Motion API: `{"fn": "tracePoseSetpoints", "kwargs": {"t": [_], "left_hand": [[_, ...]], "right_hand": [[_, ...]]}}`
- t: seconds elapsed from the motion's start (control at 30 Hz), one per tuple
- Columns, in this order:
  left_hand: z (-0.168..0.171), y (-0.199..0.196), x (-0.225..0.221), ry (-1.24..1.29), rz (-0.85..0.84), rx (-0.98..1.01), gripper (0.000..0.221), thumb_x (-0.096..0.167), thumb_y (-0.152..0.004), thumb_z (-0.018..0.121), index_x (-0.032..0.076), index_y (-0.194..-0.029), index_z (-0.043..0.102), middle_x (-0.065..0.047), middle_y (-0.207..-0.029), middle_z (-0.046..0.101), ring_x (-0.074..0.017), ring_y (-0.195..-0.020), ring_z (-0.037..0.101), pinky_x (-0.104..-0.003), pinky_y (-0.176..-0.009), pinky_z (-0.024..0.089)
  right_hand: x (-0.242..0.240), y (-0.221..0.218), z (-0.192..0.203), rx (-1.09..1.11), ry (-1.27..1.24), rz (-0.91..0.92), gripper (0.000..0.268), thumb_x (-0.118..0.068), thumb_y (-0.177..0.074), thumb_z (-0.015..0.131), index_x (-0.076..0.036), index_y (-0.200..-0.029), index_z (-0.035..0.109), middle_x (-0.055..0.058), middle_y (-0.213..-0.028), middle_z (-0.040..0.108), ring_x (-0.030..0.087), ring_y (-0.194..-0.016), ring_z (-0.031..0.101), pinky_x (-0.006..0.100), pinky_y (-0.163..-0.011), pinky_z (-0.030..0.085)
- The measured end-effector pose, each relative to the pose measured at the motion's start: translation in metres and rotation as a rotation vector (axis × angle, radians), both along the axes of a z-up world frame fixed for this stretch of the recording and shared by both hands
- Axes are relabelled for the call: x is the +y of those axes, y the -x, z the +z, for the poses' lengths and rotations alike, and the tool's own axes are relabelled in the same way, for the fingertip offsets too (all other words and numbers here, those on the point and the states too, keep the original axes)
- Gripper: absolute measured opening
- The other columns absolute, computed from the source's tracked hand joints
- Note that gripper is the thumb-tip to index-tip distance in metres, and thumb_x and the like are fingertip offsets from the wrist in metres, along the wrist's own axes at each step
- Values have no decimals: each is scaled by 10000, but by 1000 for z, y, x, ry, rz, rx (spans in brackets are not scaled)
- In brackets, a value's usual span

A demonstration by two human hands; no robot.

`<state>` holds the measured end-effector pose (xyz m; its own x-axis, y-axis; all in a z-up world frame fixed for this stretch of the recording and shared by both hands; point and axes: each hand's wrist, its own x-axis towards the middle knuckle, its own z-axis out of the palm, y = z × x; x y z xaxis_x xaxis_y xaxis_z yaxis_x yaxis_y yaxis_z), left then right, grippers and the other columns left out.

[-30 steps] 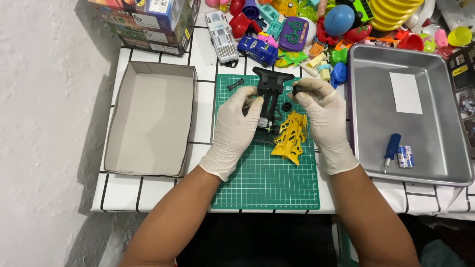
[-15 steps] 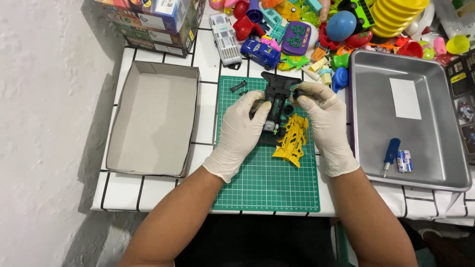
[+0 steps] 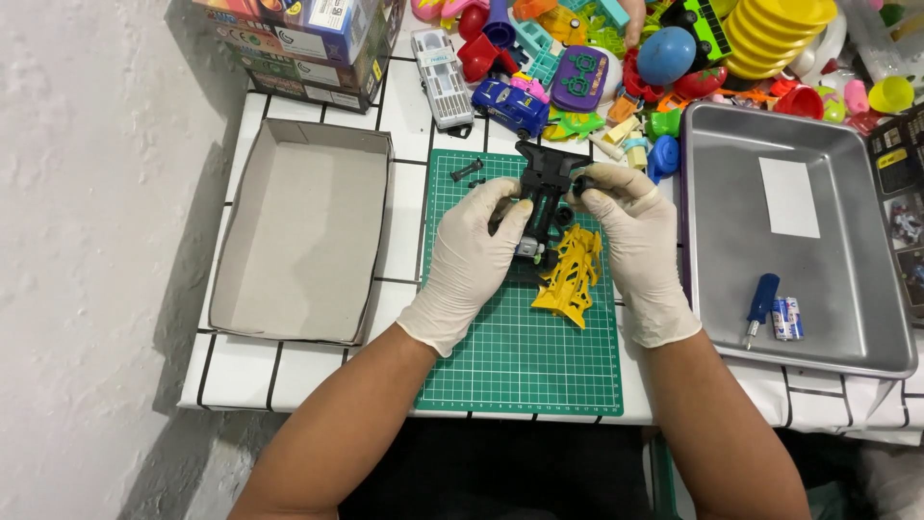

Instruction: Assembling a black toy car chassis by lubricating gears, inserting batteries, and attaching a yellow body shell.

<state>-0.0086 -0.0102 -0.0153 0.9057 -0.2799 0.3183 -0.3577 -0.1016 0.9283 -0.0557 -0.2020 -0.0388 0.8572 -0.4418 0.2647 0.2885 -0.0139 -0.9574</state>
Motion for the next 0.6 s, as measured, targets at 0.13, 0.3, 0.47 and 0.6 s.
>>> {"fn": "tracePoseSetpoints", "kwargs": {"t": [0.13, 0.3, 0.47, 0.6], "left_hand": [[-2, 1, 0, 7, -8, -6, 198, 208, -951, 712, 78, -1101, 706, -136, -959, 732, -260, -865, 745, -362, -737, 610], [0, 2, -1, 24, -17, -10, 203, 208, -946, 724, 80, -1103, 711, -128, -963, 733, -247, -857, 743, -359, -734, 612], [0, 2, -5, 40, -43, 32, 204, 232, -952, 714, 94, -1102, 709, -96, -900, 722, -197, -815, 709, -336, -718, 598], [-3, 2, -8, 63, -73, 106, 182, 254, -940, 728, 132, -1074, 715, -35, -827, 708, -115, -745, 645, -286, -677, 578]], "right_hand": [[2, 0, 0, -3, -10, -1, 260, -23, -937, 741, 23, -1178, 653, 155, -1059, 713, 215, -934, 754, 347, -888, 647], [1, 0, -6, -11, -58, -2, 258, -43, -927, 755, 17, -1147, 633, 159, -1031, 710, 220, -904, 759, 348, -861, 660], [9, -3, -5, -24, -120, 6, 293, -40, -901, 780, -2, -1149, 628, 143, -1036, 708, 207, -905, 757, 338, -854, 661], [20, -4, -3, -45, -213, 2, 454, -17, -825, 846, -58, -1194, 586, 82, -1023, 689, 132, -868, 733, 281, -809, 661]]}}
